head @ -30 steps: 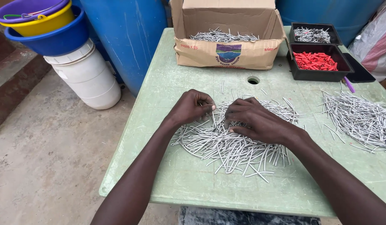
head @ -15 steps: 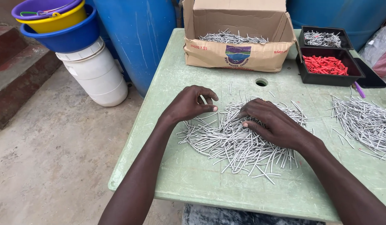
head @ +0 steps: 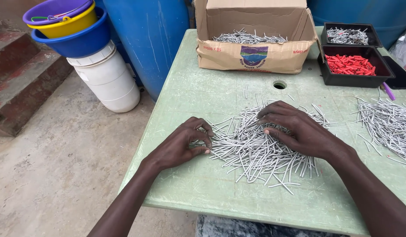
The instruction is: Sorting and transferring small metal clips from a table into a cardboard box
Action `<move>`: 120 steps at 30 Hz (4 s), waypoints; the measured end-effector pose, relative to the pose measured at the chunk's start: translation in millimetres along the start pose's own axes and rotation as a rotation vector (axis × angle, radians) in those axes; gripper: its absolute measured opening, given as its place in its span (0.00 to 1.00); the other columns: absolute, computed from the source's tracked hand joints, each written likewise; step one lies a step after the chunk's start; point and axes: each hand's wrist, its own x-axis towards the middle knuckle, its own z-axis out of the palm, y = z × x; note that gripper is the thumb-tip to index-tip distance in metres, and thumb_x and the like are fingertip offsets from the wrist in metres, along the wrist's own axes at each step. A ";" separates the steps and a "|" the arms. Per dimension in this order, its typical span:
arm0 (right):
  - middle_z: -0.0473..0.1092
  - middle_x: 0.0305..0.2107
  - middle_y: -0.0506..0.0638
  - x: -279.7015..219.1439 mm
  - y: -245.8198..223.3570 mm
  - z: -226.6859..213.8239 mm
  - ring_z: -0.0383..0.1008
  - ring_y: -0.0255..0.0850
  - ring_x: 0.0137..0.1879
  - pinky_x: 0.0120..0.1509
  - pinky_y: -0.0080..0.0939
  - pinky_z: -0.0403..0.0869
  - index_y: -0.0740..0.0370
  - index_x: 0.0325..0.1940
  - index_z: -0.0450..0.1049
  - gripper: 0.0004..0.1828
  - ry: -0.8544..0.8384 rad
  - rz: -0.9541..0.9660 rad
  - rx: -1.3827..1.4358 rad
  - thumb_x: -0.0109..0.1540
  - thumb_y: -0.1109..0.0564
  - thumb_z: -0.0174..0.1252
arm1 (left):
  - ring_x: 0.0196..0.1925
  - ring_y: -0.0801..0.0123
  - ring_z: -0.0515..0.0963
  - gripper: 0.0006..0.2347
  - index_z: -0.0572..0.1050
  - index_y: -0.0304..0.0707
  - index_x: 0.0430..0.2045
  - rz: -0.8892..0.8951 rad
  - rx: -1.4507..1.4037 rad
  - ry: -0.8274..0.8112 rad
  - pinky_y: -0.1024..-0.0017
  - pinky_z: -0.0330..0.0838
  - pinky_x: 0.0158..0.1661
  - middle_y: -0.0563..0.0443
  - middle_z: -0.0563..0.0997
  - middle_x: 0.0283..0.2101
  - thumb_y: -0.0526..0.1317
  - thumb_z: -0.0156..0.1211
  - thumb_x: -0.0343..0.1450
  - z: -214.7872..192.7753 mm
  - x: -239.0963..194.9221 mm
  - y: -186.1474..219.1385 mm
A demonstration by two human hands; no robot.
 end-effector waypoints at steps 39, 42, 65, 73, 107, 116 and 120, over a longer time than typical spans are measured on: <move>0.71 0.14 0.53 -2.4 11.5 -11.5 0.74 0.46 0.24 0.28 0.40 0.71 0.64 0.33 0.77 0.10 0.522 0.288 -0.421 0.66 0.57 0.57 | 0.18 0.60 0.79 0.13 0.75 0.39 0.23 -0.009 0.411 0.402 0.68 0.75 0.24 0.50 0.71 0.11 0.42 0.47 0.77 60.5 144.4 57.4; 0.70 0.13 0.53 -2.2 9.1 -9.5 0.74 0.45 0.23 0.27 0.40 0.71 0.63 0.31 0.77 0.12 0.519 0.294 -0.445 0.66 0.56 0.57 | 0.16 0.65 0.78 0.13 0.75 0.39 0.22 -0.017 0.456 0.436 0.72 0.73 0.23 0.52 0.71 0.09 0.40 0.47 0.77 67.9 141.5 60.8; 0.67 0.11 0.56 -1.9 6.6 -10.6 0.67 0.43 0.17 0.24 0.40 0.66 0.65 0.42 0.78 0.09 0.550 0.288 -0.063 0.65 0.64 0.52 | 0.24 0.51 0.83 0.07 0.75 0.33 0.37 0.019 0.328 0.569 0.60 0.76 0.28 0.40 0.78 0.18 0.34 0.47 0.75 91.0 150.8 63.0; 0.70 0.16 0.57 -3.7 8.1 -17.3 0.72 0.49 0.23 0.28 0.42 0.70 0.66 0.40 0.78 0.07 0.590 0.230 -0.220 0.65 0.66 0.53 | 0.20 0.74 0.79 0.10 0.77 0.37 0.30 -0.058 -0.533 0.415 0.79 0.72 0.23 0.51 0.77 0.17 0.36 0.45 0.76 88.6 154.4 58.9; 0.68 0.37 0.64 8.2 -17.2 -14.2 0.74 0.58 0.46 0.51 0.56 0.75 0.76 0.58 0.68 0.24 0.454 0.279 -0.075 0.60 0.61 0.61 | 0.29 0.77 0.81 0.04 0.82 0.29 0.31 -0.113 -0.798 0.507 0.82 0.78 0.34 0.47 0.81 0.24 0.33 0.64 0.69 82.1 152.4 32.9; 0.72 0.26 0.59 13.0 -2.7 0.9 0.76 0.48 0.30 0.31 0.44 0.73 0.75 0.52 0.73 0.16 0.499 0.299 -0.111 0.63 0.63 0.57 | 0.29 0.76 0.81 0.04 0.82 0.28 0.31 -0.152 -0.769 0.608 0.81 0.79 0.35 0.47 0.81 0.24 0.32 0.63 0.69 79.4 152.1 37.9; 0.73 0.22 0.60 12.0 -5.6 2.3 0.74 0.47 0.25 0.26 0.43 0.71 0.75 0.49 0.75 0.12 0.532 0.309 -0.139 0.62 0.65 0.58 | 0.29 0.76 0.80 0.03 0.82 0.29 0.29 -0.135 -0.750 0.630 0.79 0.80 0.35 0.47 0.81 0.23 0.32 0.63 0.69 84.8 153.2 35.4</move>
